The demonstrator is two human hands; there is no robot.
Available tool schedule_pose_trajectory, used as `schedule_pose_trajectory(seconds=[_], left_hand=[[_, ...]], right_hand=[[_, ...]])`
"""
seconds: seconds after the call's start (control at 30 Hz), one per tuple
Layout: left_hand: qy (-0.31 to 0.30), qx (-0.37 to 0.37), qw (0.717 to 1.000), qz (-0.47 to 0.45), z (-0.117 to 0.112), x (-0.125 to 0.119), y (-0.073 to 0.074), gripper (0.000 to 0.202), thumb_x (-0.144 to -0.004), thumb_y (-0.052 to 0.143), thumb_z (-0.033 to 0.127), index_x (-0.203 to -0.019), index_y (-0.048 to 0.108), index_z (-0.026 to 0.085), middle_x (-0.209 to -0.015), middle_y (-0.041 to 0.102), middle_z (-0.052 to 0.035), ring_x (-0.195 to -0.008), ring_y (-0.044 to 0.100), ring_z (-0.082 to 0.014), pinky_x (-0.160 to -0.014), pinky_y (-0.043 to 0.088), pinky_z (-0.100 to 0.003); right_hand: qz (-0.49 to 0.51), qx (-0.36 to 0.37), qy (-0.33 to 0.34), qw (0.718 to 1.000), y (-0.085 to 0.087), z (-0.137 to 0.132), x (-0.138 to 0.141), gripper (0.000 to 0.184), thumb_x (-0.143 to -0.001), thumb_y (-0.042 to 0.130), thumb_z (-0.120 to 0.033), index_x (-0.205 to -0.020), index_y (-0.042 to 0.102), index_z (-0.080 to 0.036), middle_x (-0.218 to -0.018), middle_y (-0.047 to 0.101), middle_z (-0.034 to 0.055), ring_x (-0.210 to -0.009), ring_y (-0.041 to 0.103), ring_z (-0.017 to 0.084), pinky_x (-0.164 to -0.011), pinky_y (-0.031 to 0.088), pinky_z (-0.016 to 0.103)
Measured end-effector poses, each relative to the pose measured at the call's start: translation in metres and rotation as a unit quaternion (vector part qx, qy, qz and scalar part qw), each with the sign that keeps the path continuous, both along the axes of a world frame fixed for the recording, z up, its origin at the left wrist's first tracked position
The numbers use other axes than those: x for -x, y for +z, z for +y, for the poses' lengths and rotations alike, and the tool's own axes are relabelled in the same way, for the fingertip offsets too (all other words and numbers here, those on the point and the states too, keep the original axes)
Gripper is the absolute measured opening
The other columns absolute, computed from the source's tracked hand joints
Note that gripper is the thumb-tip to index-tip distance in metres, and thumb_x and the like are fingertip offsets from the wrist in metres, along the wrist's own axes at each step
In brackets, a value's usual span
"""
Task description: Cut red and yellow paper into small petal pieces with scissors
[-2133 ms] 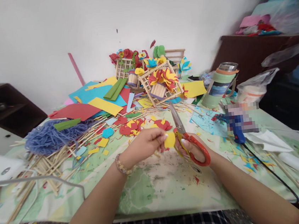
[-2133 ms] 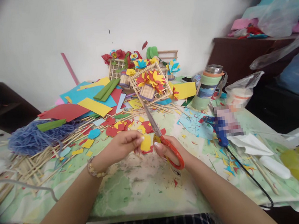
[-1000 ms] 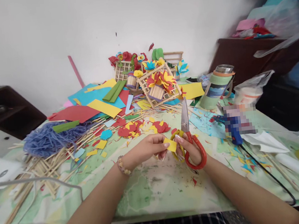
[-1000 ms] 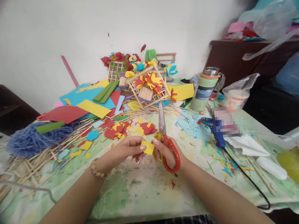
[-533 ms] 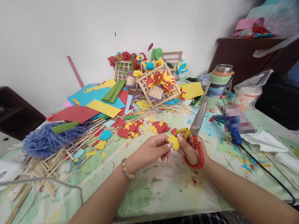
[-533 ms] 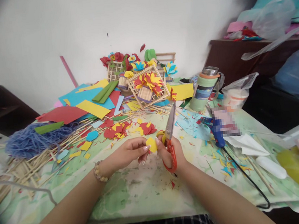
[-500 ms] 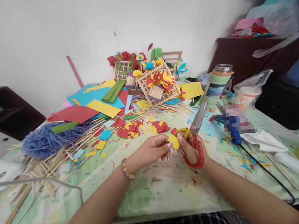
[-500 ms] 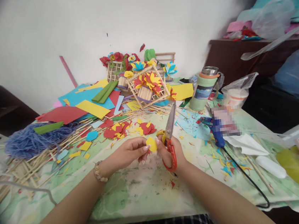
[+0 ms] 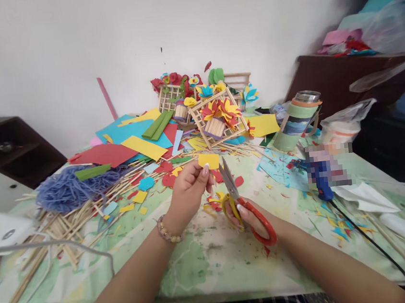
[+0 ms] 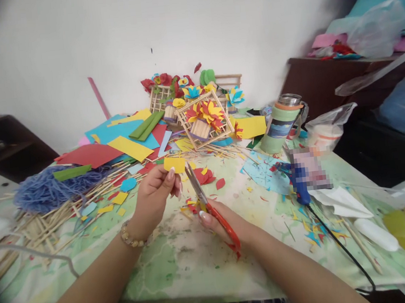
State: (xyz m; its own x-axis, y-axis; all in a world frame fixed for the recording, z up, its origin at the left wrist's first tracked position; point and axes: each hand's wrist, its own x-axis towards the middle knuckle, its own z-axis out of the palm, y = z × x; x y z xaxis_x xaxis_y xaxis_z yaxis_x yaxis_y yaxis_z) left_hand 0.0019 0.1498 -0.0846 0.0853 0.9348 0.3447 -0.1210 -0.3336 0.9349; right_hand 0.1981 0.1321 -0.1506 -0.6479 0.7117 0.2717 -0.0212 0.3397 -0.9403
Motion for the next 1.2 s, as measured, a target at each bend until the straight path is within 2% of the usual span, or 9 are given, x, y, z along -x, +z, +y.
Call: schedule_pose_trajectory(seconds=[0.23, 0.5, 0.87, 1.2], left_hand=[[0.022, -0.003, 0.999, 0.032, -0.006, -0.008, -0.006, 0.043, -0.092, 0.066, 0.06, -0.081, 0.057, 0.02, -0.07, 0.062, 0.0014, -0.056, 0.056, -0.0102, -0.055, 0.049, -0.024], [0.026, 0.001, 0.998, 0.049, -0.008, -0.011, -0.012, 0.04, -0.095, 0.065, 0.057, -0.08, 0.057, 0.02, -0.071, 0.062, 0.0014, -0.059, 0.057, -0.0108, -0.059, 0.05, -0.024], [0.031, 0.001, 0.999, 0.04, -0.006, -0.011, -0.013, 0.043, -0.093, 0.066, 0.06, -0.081, 0.057, 0.02, -0.071, 0.061, 0.0021, -0.056, 0.055, -0.0095, -0.056, 0.048, -0.023], [0.058, -0.024, 0.995, 0.082, -0.007, -0.01, -0.016, 0.039, -0.099, 0.06, 0.055, -0.082, 0.058, 0.02, -0.071, 0.061, 0.0014, -0.057, 0.056, -0.0115, -0.058, 0.048, -0.026]], right_hand=[[-0.012, -0.003, -0.005, 1.0, -0.001, -0.003, 0.002, 0.055, -0.102, 0.037, -0.076, -0.091, 0.049, -0.023, -0.076, 0.051, 0.0005, -0.066, 0.045, 0.018, -0.063, 0.041, 0.032], [-0.006, 0.012, -0.014, 1.0, -0.003, -0.003, 0.002, 0.056, -0.101, 0.037, -0.076, -0.088, 0.047, -0.023, -0.075, 0.048, 0.0, -0.064, 0.041, 0.017, -0.061, 0.036, 0.032], [0.005, -0.001, -0.001, 1.0, 0.0, -0.002, 0.002, 0.057, -0.102, 0.037, -0.076, -0.088, 0.047, -0.022, -0.076, 0.047, 0.0, -0.065, 0.041, 0.017, -0.062, 0.035, 0.032], [-0.002, -0.012, -0.006, 1.0, 0.003, -0.001, 0.003, 0.059, -0.1, 0.037, -0.078, -0.089, 0.048, -0.021, -0.075, 0.047, -0.0001, -0.064, 0.04, 0.016, -0.06, 0.036, 0.031]])
